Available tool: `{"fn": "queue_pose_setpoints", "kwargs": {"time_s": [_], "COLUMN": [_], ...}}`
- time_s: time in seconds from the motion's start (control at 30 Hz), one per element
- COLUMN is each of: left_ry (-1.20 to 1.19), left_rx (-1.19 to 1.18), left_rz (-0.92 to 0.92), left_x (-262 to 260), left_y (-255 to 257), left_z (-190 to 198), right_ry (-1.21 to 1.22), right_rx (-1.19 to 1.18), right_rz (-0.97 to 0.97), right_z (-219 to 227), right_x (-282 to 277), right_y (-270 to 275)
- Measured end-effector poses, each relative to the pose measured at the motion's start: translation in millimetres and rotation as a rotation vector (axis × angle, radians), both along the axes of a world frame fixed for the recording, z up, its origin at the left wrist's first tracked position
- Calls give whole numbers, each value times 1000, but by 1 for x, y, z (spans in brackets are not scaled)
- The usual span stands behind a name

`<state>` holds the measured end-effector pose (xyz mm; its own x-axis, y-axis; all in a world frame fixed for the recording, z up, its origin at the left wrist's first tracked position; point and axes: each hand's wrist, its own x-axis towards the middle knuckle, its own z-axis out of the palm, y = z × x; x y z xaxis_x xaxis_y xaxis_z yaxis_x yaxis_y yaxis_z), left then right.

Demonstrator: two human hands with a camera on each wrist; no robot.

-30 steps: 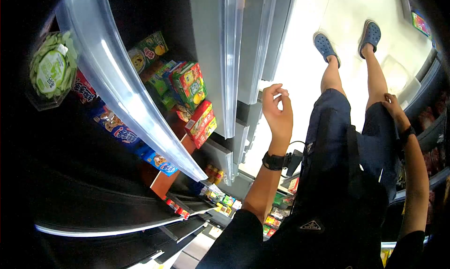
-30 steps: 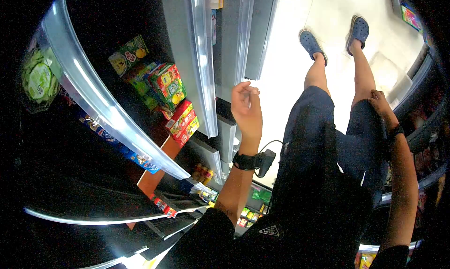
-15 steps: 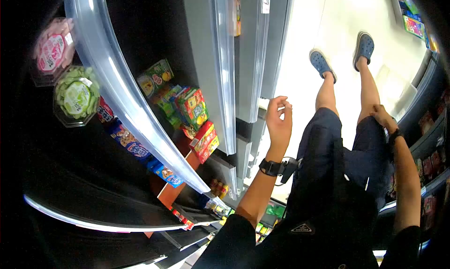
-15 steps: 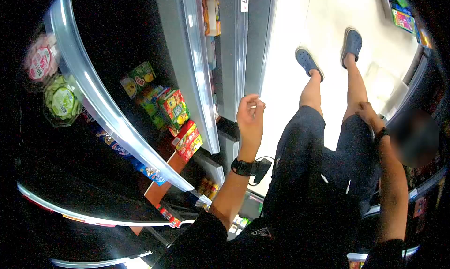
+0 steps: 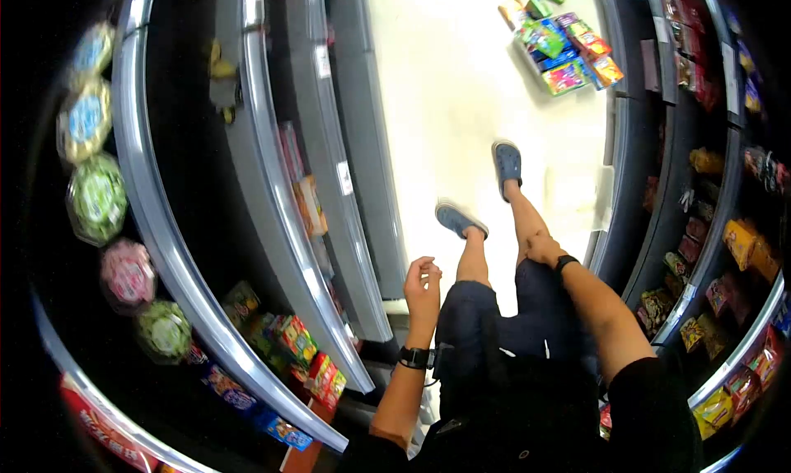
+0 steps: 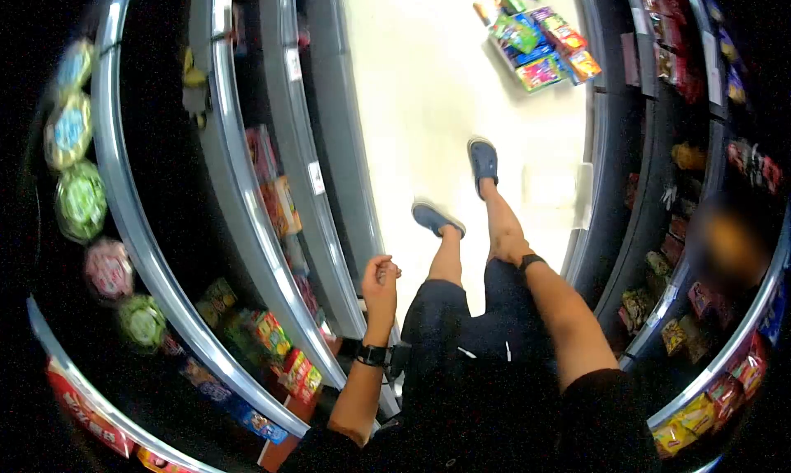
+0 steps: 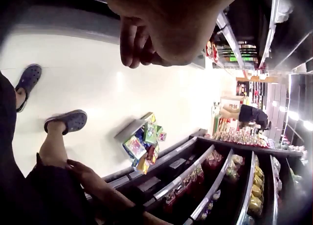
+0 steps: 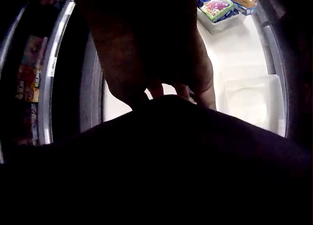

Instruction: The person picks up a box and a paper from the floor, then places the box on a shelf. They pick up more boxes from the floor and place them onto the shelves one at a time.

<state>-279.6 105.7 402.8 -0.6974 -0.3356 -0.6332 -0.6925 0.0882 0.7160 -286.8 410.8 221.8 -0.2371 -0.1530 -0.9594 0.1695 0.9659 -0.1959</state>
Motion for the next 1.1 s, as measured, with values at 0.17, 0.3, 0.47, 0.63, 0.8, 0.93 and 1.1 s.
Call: {"fn": "queue_pose_setpoints", "kwargs": {"time_s": [0.17,0.3,0.47,0.63,0.8,0.93,1.1], "left_ry": [38,75,129,168,151,117,86], "left_rx": [0,8,11,110,92,-116,-236], "left_rz": [-193,-265,-302,-384,-583,-789,-1106], "left_x": [-70,-132,-202,-277,-376,-454,-556], "left_y": [39,63,90,112,120,111,112], "left_z": [18,23,32,3,-31,-88,-132], "right_ry": [7,74,94,48,136,142,335], "right_rx": [-130,-201,-204,-172,-206,-232,-375], "right_rz": [-82,-299,-407,-689,-1015,-1085,-1218], "right_z": [17,14,18,-10,-23,-18,-27], "right_x": [-70,-100,-117,-138,-191,-270,-383], "right_y": [4,34,75,114,118,110,100]}}
